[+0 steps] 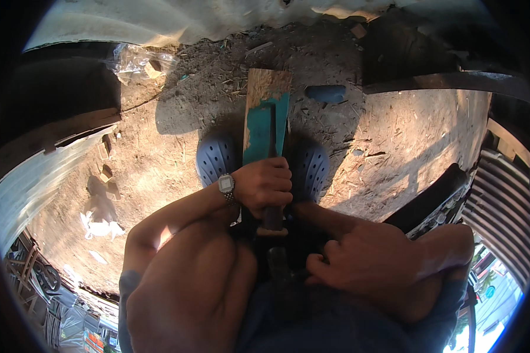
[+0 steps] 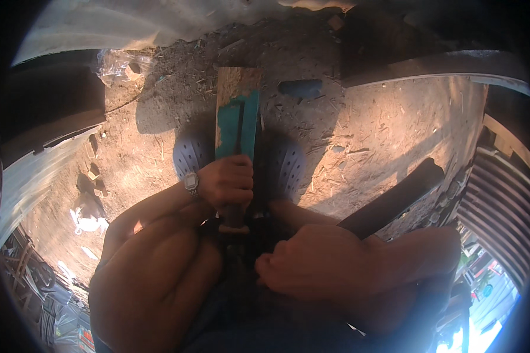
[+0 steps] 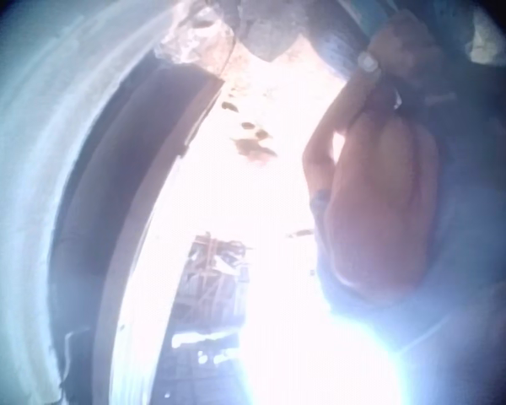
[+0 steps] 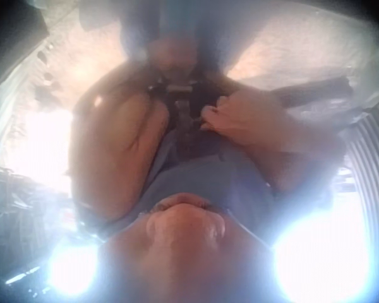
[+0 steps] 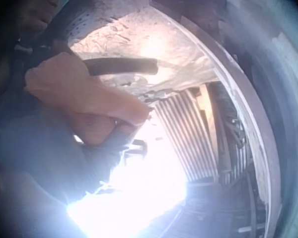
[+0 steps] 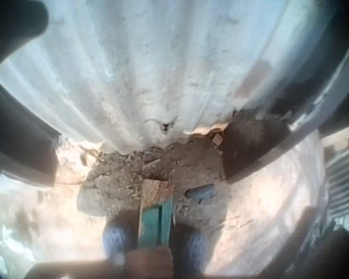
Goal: The person uses a hammer and chisel to carve a groove into a piece of wood. They repeatedly strike the chisel to deepen the cut along the wood's length.
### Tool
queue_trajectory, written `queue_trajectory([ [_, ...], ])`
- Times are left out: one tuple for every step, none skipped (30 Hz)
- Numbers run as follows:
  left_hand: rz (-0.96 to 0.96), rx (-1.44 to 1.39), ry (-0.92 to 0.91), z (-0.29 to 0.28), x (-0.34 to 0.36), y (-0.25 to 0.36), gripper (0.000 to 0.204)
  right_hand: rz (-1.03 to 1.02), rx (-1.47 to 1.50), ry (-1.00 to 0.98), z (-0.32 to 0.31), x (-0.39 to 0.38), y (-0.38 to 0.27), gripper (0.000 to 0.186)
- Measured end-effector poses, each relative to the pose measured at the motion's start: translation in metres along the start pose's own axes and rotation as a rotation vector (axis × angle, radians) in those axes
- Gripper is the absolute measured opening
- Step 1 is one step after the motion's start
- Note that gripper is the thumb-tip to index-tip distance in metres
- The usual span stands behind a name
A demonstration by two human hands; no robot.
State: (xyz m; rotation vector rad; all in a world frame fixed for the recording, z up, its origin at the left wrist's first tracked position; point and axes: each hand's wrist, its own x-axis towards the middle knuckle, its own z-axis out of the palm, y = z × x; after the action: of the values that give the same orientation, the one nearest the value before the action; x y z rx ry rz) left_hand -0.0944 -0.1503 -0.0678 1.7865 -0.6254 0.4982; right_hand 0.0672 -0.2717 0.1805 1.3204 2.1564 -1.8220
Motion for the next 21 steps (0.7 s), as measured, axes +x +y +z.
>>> queue_trajectory([
  [-0.003, 0.0, -0.003, -0.001, 0.001, 0.0, 0.033, 0.074, -0.085, 0.039, 0.006, 0.001, -0.001, 0.016],
  [-0.001, 0.022, 0.009, -0.001, 0.003, -0.001, 0.033, 0.147, -0.169, 0.078, 0.01, 0.002, -0.002, 0.016],
  [-0.007, 0.043, 0.021, 0.0, 0.004, -0.001, 0.034, 0.083, -0.167, 0.007, 0.003, -0.001, -0.006, 0.017],
  [-0.008, 0.058, 0.033, 0.001, 0.004, -0.001, 0.034, 0.025, -0.161, -0.063, -0.01, -0.005, -0.016, 0.017],
  [-0.006, 0.03, 0.036, 0.004, 0.002, 0.0, 0.035, -0.034, -0.156, -0.133, -0.017, -0.008, -0.022, 0.018],
  [-0.005, 0.016, 0.038, 0.004, 0.002, -0.002, 0.036, -0.05, -0.086, -0.128, -0.015, -0.006, -0.017, 0.018],
  [-0.003, 0.002, 0.04, 0.003, 0.001, -0.003, 0.037, -0.065, -0.018, -0.124, -0.011, -0.002, -0.009, 0.018],
  [-0.011, 0.01, 0.032, 0.002, 0.001, -0.003, 0.037, -0.081, 0.051, -0.12, -0.01, 0.0, -0.003, 0.018],
  [-0.012, 0.011, 0.024, 0.001, 0.002, -0.003, 0.037, -0.017, -0.02, -0.08, -0.012, 0.0, -0.002, 0.018],
  [-0.013, 0.011, 0.015, 0.0, 0.003, -0.002, 0.037, 0.048, -0.09, -0.041, -0.013, -0.001, -0.001, 0.018],
  [-0.007, 0.022, -0.003, -0.002, 0.005, -0.002, 0.034, 0.064, -0.122, -0.042, -0.014, -0.002, -0.003, 0.018],
  [-0.014, 0.032, -0.016, -0.002, 0.005, 0.0, 0.031, 0.068, -0.15, -0.05, -0.014, -0.002, -0.003, 0.018],
  [-0.022, 0.042, -0.03, -0.001, 0.005, 0.001, 0.028, 0.024, -0.138, -0.099, -0.017, -0.005, -0.008, 0.018],
  [-0.042, 0.028, -0.025, 0.0, 0.002, 0.003, 0.029, -0.022, -0.127, -0.148, -0.017, -0.006, -0.01, 0.019],
  [-0.043, 0.015, -0.023, -0.003, 0.004, 0.001, 0.029, -0.037, -0.087, -0.092, -0.015, -0.007, -0.007, 0.018],
  [-0.044, 0.003, -0.02, -0.005, 0.006, -0.001, 0.029, -0.053, -0.048, -0.036, -0.01, -0.006, -0.003, 0.018],
  [-0.038, 0.005, -0.022, -0.007, 0.008, -0.003, 0.03, -0.02, -0.052, -0.017, -0.011, -0.006, -0.003, 0.019],
  [-0.03, 0.002, -0.024, -0.007, 0.009, -0.003, 0.03, 0.02, -0.06, 0.004, -0.012, -0.006, -0.005, 0.019],
  [-0.022, -0.003, -0.026, -0.006, 0.011, -0.004, 0.03, 0.111, -0.109, -0.012, -0.019, -0.005, -0.011, 0.02],
  [-0.001, -0.014, -0.033, -0.006, 0.014, -0.005, 0.03, 0.204, -0.157, -0.028, -0.022, -0.005, -0.016, 0.021],
  [-0.017, -0.003, -0.037, -0.007, 0.011, -0.004, 0.03, 0.126, -0.153, -0.043, -0.019, -0.005, -0.011, 0.022],
])
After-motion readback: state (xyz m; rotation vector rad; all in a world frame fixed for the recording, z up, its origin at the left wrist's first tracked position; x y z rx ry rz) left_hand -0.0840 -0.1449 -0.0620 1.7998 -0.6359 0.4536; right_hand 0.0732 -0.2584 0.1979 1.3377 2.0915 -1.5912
